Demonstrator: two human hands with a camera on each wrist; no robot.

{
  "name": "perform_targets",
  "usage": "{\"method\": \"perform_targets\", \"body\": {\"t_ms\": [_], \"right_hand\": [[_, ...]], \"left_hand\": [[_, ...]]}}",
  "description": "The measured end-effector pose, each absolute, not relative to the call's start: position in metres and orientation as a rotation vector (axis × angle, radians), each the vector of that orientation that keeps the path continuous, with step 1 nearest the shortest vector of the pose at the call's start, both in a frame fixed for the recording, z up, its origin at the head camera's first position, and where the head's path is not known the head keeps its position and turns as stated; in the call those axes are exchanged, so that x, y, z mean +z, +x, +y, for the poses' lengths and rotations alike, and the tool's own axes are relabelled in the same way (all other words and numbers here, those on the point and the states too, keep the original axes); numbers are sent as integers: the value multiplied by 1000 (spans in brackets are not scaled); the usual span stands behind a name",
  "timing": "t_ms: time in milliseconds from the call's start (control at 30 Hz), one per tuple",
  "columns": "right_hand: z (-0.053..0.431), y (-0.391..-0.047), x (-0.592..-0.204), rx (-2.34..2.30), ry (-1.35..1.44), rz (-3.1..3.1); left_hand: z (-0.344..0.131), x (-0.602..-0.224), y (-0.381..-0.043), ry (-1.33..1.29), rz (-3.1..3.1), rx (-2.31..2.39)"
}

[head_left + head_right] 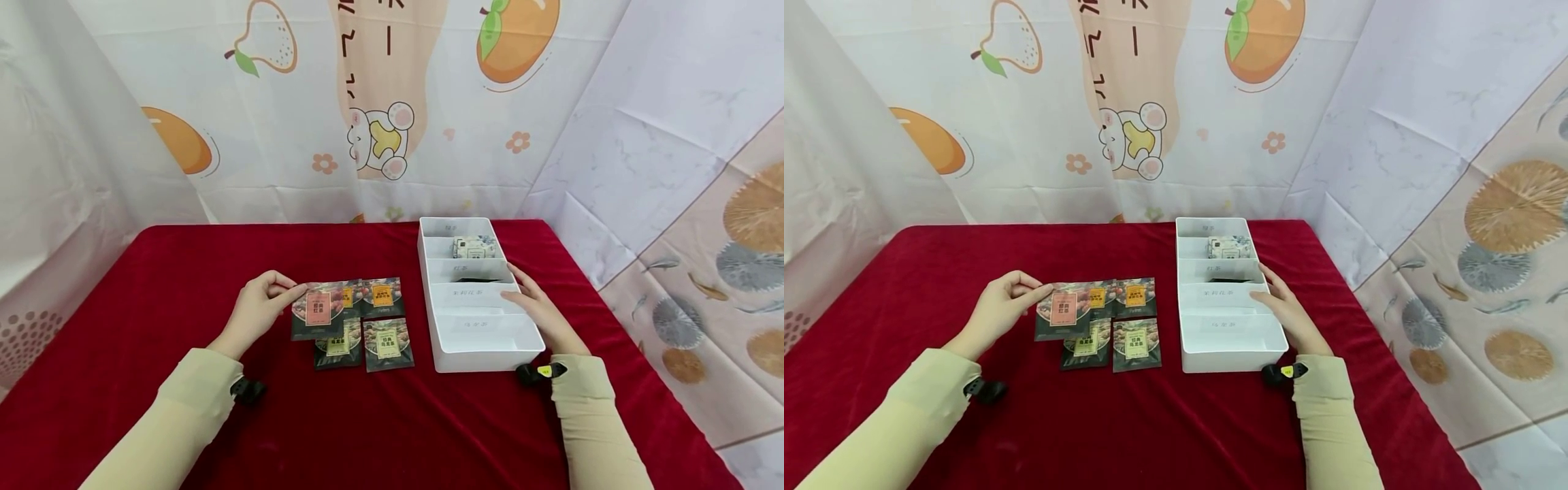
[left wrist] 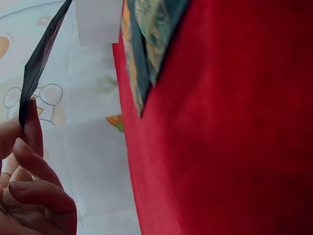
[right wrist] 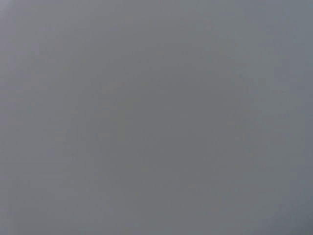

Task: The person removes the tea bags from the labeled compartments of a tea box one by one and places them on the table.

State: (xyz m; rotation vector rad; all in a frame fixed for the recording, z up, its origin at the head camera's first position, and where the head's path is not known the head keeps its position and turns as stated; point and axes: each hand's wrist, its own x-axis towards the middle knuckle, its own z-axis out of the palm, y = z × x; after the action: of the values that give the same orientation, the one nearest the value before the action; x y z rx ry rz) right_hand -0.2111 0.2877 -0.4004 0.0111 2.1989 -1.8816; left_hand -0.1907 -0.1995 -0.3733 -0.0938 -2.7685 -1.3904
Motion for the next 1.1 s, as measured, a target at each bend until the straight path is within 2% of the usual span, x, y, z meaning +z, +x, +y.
{"method": "perform_targets", "body": {"t_ms": [433,1100], "right_hand": [[287,-211,-401,-1892,16,2173],[287,-213,-400,-1877,14,2198]], "left_hand": [[-230,-378,-182,-110,-2906,-1236],[-243,-391,-174,-35,-3077,-1194]]}}
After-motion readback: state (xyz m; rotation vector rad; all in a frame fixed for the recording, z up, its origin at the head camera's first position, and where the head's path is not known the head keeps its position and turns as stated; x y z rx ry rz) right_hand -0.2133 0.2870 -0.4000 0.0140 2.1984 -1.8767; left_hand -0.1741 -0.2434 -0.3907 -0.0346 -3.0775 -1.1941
